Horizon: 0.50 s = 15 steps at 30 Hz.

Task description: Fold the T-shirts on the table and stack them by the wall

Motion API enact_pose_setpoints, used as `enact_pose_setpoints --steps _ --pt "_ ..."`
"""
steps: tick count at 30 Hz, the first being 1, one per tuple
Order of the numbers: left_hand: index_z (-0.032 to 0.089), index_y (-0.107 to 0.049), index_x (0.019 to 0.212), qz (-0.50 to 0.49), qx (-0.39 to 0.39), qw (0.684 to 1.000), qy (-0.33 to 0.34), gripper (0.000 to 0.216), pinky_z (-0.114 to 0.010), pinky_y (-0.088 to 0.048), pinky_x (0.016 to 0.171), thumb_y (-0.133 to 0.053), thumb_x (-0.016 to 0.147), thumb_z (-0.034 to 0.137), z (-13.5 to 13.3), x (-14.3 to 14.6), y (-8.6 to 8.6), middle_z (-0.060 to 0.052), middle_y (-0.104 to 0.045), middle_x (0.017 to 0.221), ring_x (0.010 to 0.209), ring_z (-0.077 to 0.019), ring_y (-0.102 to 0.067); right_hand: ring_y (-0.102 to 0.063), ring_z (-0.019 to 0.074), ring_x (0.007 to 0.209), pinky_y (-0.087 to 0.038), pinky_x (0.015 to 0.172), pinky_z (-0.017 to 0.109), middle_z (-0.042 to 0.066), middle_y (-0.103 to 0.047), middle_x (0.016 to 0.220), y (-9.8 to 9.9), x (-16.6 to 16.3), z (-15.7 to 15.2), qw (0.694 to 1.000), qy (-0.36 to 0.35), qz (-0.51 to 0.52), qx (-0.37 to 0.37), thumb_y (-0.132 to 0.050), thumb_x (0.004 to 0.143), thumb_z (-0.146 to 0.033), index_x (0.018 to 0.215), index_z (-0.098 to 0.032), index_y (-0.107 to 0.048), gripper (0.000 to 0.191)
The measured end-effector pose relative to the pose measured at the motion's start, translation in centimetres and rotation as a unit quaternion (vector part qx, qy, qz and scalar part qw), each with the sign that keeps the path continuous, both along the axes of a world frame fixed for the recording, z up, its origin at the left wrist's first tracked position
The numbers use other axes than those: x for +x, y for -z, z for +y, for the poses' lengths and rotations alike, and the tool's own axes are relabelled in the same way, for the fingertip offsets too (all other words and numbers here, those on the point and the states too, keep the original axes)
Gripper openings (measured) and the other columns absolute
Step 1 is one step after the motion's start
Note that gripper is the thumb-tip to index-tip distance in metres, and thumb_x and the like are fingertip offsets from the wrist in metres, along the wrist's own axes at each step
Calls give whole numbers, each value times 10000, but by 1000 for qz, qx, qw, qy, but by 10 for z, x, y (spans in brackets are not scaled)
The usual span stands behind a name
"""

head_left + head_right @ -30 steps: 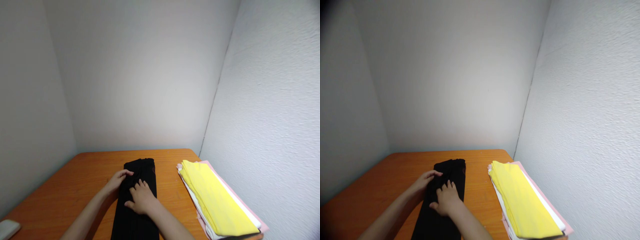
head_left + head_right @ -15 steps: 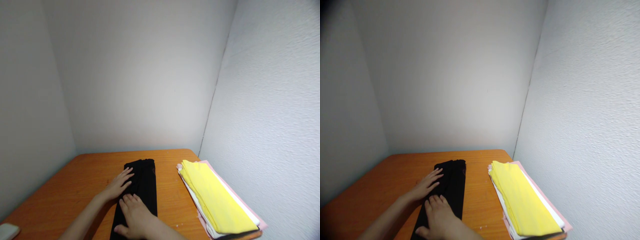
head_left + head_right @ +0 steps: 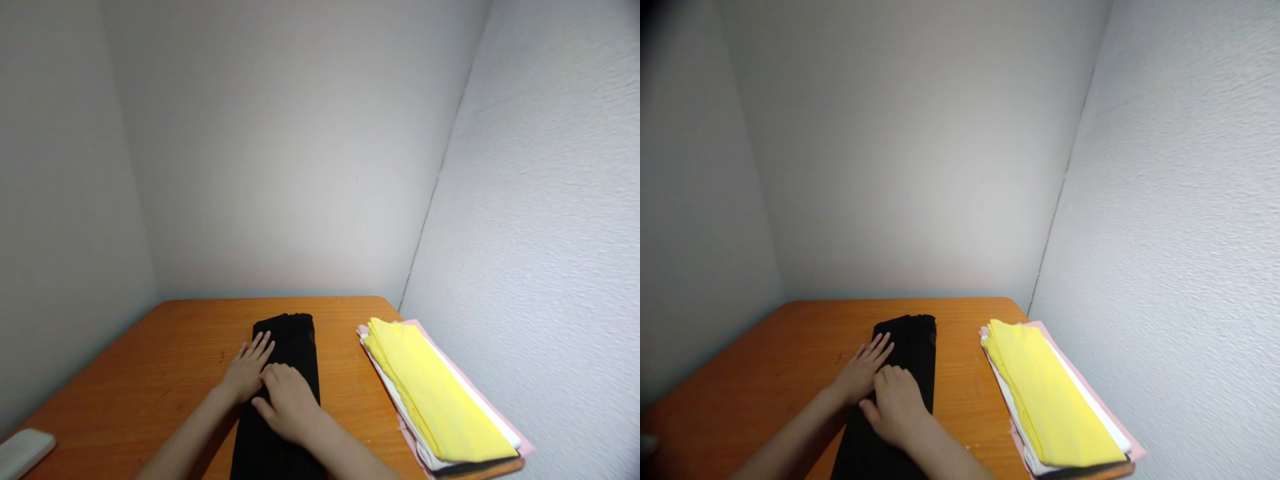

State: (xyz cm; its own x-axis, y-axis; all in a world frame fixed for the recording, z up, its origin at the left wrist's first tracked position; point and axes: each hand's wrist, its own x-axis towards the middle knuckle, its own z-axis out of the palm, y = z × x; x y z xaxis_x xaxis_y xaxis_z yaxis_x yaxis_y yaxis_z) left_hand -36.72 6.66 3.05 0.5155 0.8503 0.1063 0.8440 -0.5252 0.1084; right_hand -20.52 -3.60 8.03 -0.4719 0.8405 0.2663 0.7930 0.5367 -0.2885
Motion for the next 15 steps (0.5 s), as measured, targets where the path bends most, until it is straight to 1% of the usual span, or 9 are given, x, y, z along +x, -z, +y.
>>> enact_pose_setpoints --steps 1,3,4,5,6,8,10,13,15 --pt "232 -306 1480 -9 5 1000 1 564 -517 -176 1171 -356 919 274 0 0 2 -62 -118 1589 1474 -257 -91 -461 322 1273 -394 1042 473 177 -516 1366 3 1 -3 1000 -2 -3 -9 -512 913 -460 1328 -117 -486 539" --pt "241 -304 1480 -31 11 999 4 556 -528 -184 1166 -353 929 298 0 -1 5 -62 -129 1589 1473 -260 -108 -233 355 1414 -278 1124 524 201 -272 1531 10 3 -11 999 -22 -9 -29 -462 921 -547 1478 -80 -284 748" --pt "243 -304 1479 -41 11 999 6 552 -534 -187 1164 -351 935 317 0 -2 7 -61 -137 1588 1472 -263 -118 -123 358 1441 -217 1147 544 193 -153 1566 14 5 -15 999 -30 -13 -37 -432 924 -580 1512 -74 -185 814" --pt "244 -308 1478 -49 11 999 6 547 -539 -189 1162 -344 940 331 0 -3 9 -61 -146 1588 1471 -266 -127 -44 355 1449 -166 1159 558 179 -66 1577 17 7 -19 998 -35 -18 -43 -405 927 -599 1525 -74 -117 846" --pt "243 -314 1477 -57 12 998 5 541 -543 -192 1160 -333 945 339 0 -3 11 -61 -154 1587 1470 -267 -134 3 349 1449 -132 1165 564 167 -14 1578 19 8 -22 998 -38 -24 -49 -383 930 -607 1529 -77 -79 855" --pt "237 -328 1472 -70 21 997 7 532 -545 -201 1156 -318 951 344 2 -3 14 -66 -172 1585 1469 -267 -145 43 335 1447 -99 1172 556 155 28 1574 21 8 -26 997 -40 -35 -58 -353 937 -613 1529 -74 -67 850" --pt "236 -350 1463 -75 34 996 13 522 -545 -203 1155 -313 954 344 2 -2 13 -66 -196 1582 1469 -266 -154 56 330 1446 -81 1174 550 157 20 1573 20 7 -25 997 -38 -42 -61 -343 934 -626 1525 -64 -98 852" --pt "227 -407 1436 -79 62 995 29 507 -527 -184 1168 -336 955 371 -2 -1 4 -71 -265 1566 1462 -264 -191 40 315 1452 -74 1181 521 153 -2 1577 17 10 -22 996 -46 -43 -65 -344 926 -651 1520 -64 -142 859" --pt "215 -419 1429 -93 90 990 50 510 -495 -170 1183 -359 954 391 -11 -5 -4 -78 -295 1559 1454 -249 -225 10 290 1458 -83 1186 490 153 -25 1580 14 20 -23 995 -50 -40 -78 -330 935 -646 1517 -66 -158 840"
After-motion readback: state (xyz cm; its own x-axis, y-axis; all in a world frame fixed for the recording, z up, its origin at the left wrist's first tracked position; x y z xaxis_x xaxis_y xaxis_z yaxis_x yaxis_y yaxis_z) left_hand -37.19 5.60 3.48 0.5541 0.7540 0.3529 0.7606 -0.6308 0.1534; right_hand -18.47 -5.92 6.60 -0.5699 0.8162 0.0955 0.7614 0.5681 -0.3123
